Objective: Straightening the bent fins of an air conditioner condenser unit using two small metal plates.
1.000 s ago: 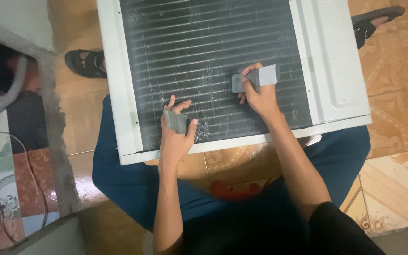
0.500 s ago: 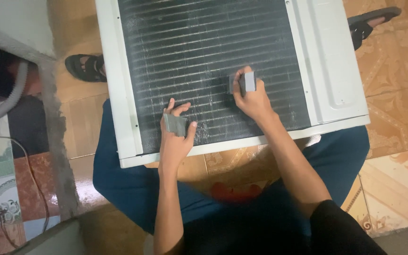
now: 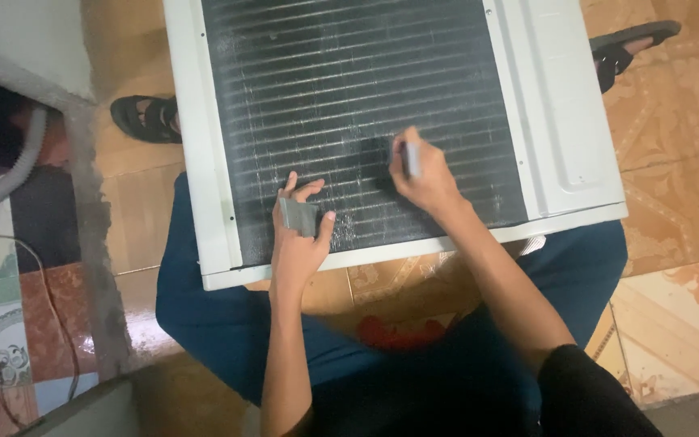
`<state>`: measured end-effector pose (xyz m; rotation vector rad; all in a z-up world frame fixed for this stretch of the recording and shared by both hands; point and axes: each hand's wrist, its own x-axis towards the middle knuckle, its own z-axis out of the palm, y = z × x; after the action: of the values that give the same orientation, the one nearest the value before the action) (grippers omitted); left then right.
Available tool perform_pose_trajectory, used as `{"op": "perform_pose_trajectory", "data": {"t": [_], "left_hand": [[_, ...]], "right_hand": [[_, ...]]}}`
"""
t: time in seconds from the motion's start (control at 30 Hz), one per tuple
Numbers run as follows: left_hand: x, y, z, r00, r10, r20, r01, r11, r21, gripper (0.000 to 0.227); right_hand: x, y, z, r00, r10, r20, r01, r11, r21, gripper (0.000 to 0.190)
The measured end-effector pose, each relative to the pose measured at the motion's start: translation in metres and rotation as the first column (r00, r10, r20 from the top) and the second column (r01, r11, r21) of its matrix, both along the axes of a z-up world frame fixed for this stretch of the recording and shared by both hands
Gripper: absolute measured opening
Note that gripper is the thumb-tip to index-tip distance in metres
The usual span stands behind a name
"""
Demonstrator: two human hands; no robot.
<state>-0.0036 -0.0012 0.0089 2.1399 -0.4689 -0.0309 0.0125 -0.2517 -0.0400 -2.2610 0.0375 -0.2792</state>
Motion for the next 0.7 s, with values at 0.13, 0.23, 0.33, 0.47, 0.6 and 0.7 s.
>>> {"op": "perform_pose_trajectory", "data": {"t": [0.13,0.23,0.33,0.47,0.6,0.7], "left_hand": [[0.0,-0.001,-0.001,1.0,-0.005,-0.007,0.005,1.0,0.002,0.03],[0.0,0.001,-0.001,1.0,0.001,0.002,-0.001,1.0,0.013,0.031],[-0.001,0.001,0.001,1.0,0.0,-0.03,0.001,1.0,0.032,0.031],[0.0,0.002,0.004,0.998,0.011,-0.058,-0.009,0.999,0.05,0.031],[0.0,0.0,0.001,0.997,0.022,-0.074,-0.016,0.997,0.072,0.03],[-0.005,-0.001,0.007,0.996,0.06,-0.069,-0.058,0.998,0.031,0.037]], "right_hand": [[0.004,0.004,0.03,0.998,0.048,-0.047,-0.054,0.991,-0.124,0.021],[0.005,0.003,0.043,0.985,0.083,-0.155,-0.103,0.986,-0.131,0.019],[-0.001,0.001,0.064,0.974,0.114,-0.196,-0.127,0.99,-0.056,0.014],[-0.029,-0.003,0.091,0.955,0.144,-0.258,-0.107,0.983,0.152,0.018],[-0.068,-0.025,0.079,0.956,-0.079,-0.283,0.153,0.956,0.248,0.03],[-0.091,-0.048,0.042,0.964,-0.213,-0.161,0.232,0.966,0.115,0.019]]}}
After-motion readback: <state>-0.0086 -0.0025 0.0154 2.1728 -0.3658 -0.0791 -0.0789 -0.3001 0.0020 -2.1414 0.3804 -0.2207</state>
